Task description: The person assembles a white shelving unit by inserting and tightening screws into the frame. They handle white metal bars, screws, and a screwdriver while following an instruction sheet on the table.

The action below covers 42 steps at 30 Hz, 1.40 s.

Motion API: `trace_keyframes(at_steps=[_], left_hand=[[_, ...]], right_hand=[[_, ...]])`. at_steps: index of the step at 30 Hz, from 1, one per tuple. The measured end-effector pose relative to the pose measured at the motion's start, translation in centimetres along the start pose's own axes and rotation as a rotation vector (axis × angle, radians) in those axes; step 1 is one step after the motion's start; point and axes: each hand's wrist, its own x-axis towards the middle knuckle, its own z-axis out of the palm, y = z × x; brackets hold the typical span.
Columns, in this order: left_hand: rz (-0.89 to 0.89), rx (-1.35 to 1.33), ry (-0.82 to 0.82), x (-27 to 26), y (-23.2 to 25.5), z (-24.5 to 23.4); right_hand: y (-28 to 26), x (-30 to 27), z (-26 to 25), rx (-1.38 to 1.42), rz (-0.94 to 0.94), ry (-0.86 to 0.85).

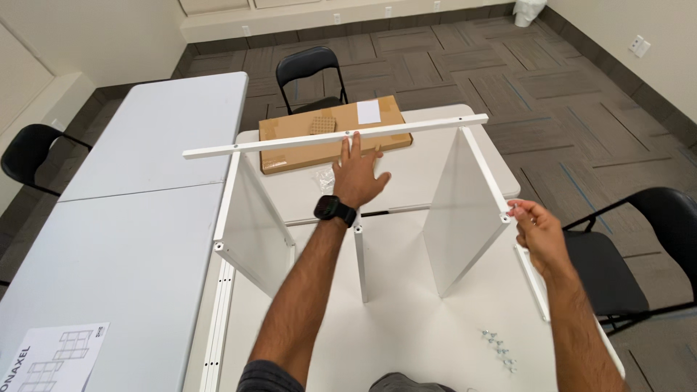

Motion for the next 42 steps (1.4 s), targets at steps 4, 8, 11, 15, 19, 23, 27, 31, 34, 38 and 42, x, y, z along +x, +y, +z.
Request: trace_keyframes(at_steps=[4,8,11,15,19,23,27,31,34,38,42], left_hand=[[0.035,-0.045,0.018,-0.6,-0.2,-0.1],[0.096,-0.066,-0.041,-3.4,1.1,-1.1],[0.246,-0.042,-0.022,-7.4,4.6,-3.0],[0.429,-0.157,-0.012,-11.7,10.1,-2.6],[0.56,-0.327,-0.057,-12.4,13.3,1.6],[0.644,-0.438,0.067,-11.3,16.1,6.5],[0.664,-0.434,0.086,-11.0,18.0,10.0],[0.664,-0.368,0.246,-10.3,18.7,13.0],[0.654,-0.402,0.333,-10.1,19.2,14.4],[0.651,-0.437,0.403,-10.0,19.6,15.1],[0.637,-0.437,0.422,-9.7,19.6,15.7]], right_hand=[[2.7,-4.3,-0.7,0.074,0.032,0.046],[6.3,-7.4,-2.2,0.122,0.165,0.081],[8.0,-9.5,-2.7,0.114,0.233,0.097],[11.1,-10.8,-3.8,0.069,0.266,0.135],[12.1,-12.2,-3.6,-0.041,0.269,0.204],[13.1,-13.8,-3.8,-0.071,0.257,0.233],[14.9,-15.6,-6.4,-0.073,0.305,0.306],[17.9,-17.4,-9.5,-0.133,0.308,0.4],[21.3,-18.4,-12.1,-0.249,0.289,0.439],[25.7,-19.6,-14.3,-0.498,0.359,0.436],[29.3,-20.1,-14.8,-0.679,0.367,0.346]])
